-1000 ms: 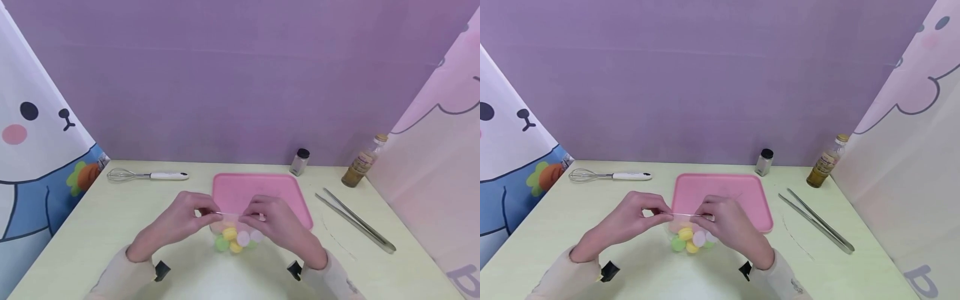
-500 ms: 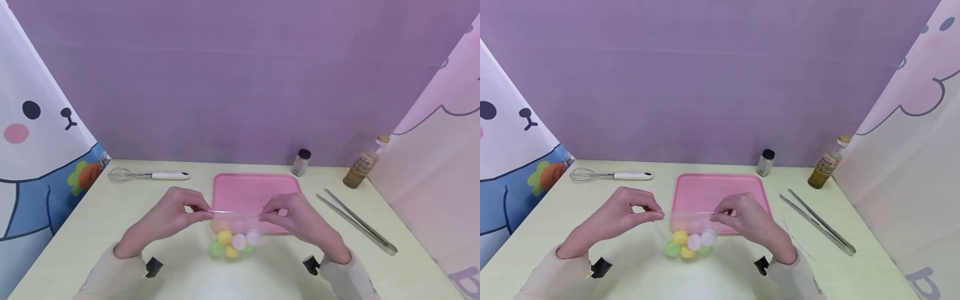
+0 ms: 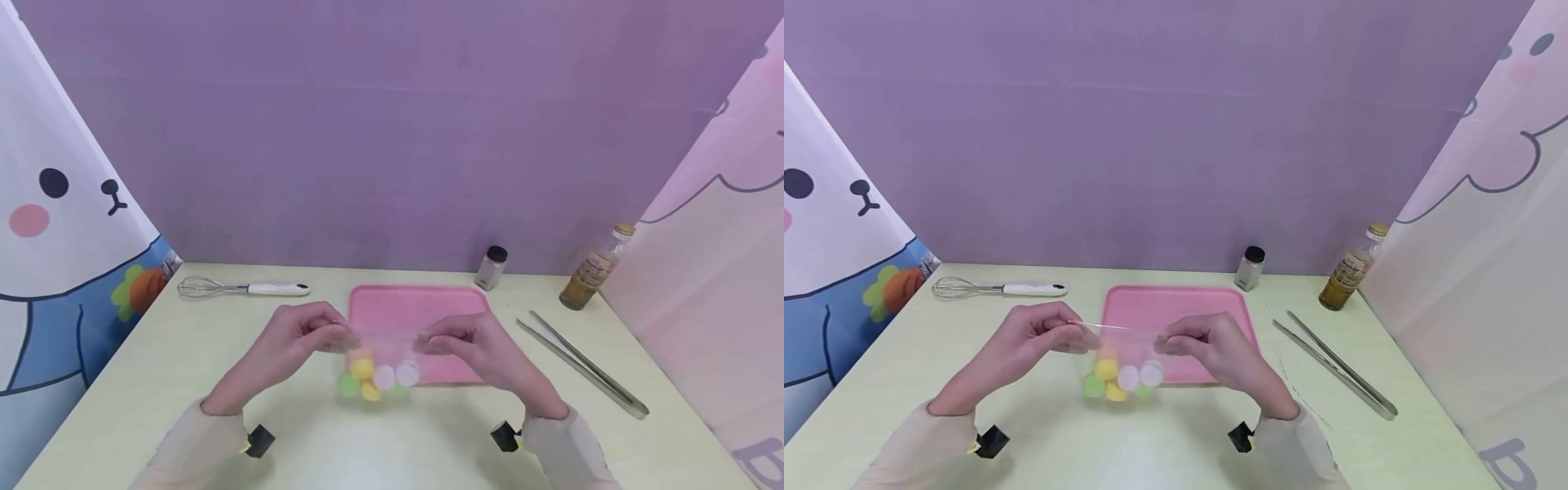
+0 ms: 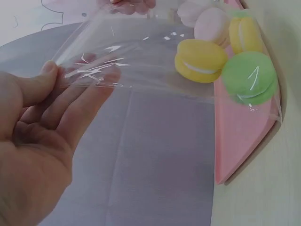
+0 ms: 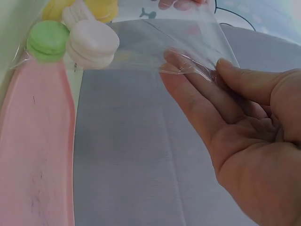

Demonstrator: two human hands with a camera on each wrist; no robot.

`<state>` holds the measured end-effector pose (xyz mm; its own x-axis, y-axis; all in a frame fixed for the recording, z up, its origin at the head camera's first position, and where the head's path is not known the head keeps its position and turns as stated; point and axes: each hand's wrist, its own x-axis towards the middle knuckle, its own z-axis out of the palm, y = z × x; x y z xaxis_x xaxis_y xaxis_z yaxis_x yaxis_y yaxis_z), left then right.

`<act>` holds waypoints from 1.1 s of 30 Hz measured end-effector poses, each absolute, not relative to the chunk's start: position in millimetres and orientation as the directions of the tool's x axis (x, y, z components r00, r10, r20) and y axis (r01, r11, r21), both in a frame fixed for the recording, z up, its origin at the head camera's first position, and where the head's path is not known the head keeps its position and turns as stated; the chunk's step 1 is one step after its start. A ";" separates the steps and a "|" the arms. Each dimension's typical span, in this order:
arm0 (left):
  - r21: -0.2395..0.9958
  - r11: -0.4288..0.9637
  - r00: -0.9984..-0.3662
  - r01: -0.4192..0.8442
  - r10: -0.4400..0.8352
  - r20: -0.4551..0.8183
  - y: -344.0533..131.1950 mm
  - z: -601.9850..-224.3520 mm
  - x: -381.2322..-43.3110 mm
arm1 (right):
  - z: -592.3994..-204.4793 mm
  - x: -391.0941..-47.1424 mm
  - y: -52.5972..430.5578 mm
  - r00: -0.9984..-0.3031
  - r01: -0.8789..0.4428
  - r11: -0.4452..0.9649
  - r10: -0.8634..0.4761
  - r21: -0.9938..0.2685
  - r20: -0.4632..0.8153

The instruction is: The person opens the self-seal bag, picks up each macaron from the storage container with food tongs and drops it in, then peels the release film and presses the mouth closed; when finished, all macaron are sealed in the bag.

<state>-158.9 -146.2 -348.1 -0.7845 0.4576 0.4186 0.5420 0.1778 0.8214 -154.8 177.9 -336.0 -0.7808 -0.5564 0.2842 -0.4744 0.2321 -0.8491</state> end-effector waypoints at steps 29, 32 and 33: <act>0.954 0.207 -0.913 0.215 0.389 0.121 -248.5 -364.8 -171.0 | -363.0 -181.6 73.6 -0.790 -0.238 0.082 -0.595 -0.968 0.144; 0.940 0.291 -0.939 0.176 0.336 0.072 -258.7 -374.3 -187.4 | -372.9 -202.2 59.4 -0.809 -0.198 0.071 -0.575 -0.978 0.122; 0.937 0.308 -0.944 0.167 0.324 0.062 -260.6 -377.3 -194.5 | -375.6 -209.7 55.5 -0.820 -0.188 0.067 -0.559 -0.980 0.119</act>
